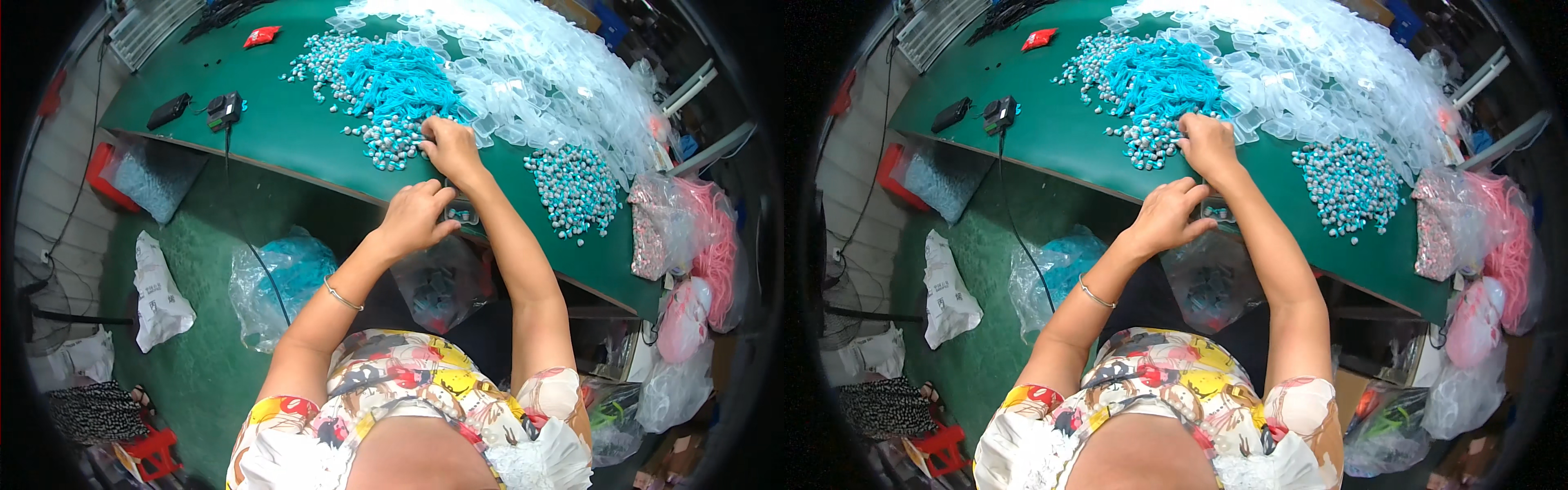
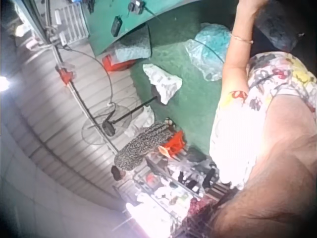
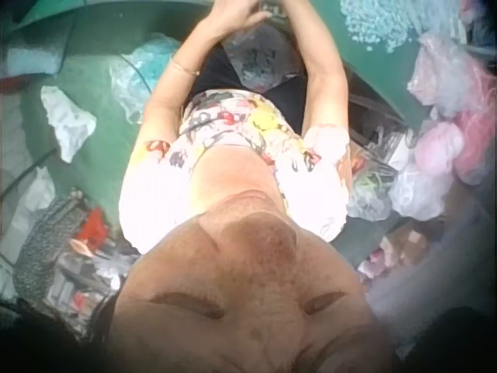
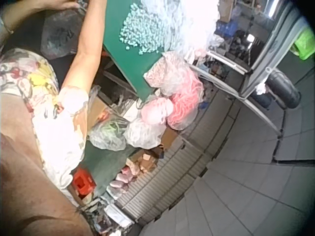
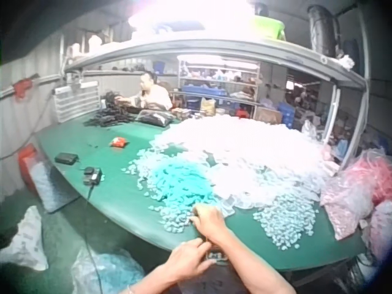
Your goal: The person repeatedly picks up small teal and white beads from a green table and places them into small clear plastic containers. They then close the containers and set them aside. The task involves repetitive pick-and-place actions with beads and containers.
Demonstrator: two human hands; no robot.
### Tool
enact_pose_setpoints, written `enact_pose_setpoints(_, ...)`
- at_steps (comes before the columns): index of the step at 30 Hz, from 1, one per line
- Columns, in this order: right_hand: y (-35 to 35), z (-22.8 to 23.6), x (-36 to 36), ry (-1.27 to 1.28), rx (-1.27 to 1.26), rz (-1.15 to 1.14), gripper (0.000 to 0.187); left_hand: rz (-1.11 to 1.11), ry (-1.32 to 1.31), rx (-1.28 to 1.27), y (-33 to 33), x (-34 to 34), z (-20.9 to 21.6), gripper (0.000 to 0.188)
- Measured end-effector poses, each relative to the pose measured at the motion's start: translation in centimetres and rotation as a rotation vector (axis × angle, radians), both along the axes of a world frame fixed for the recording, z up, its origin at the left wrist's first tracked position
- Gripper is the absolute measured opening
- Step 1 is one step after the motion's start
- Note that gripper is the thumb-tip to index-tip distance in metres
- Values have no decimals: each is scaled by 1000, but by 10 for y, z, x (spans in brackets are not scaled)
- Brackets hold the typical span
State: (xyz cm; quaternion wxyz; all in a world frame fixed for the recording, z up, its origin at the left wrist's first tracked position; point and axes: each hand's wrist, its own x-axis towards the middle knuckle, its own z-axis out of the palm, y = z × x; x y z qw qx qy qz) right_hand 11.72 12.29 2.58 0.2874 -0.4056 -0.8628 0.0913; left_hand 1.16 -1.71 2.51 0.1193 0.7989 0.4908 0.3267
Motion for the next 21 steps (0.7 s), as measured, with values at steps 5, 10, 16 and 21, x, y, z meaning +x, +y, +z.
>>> enact_pose_setpoints(5, -10, 12, 30, 91, 4, -2, 19, -23, -124, 46, 5, -6, -11, 45)
enact_pose_setpoints(10, -23, 13, 76, 254, -217, -67, 13, -21, -175, 80, 6, -4, -12, 45)
enact_pose_setpoints(16, -61, 11, 112, 529, -522, -48, 12, 0, -176, 47, 7, -5, -16, 46)
enact_pose_setpoints(21, -87, 20, 117, 365, -359, 125, 16, 1, -167, 0, 7, -6, -16, 47)
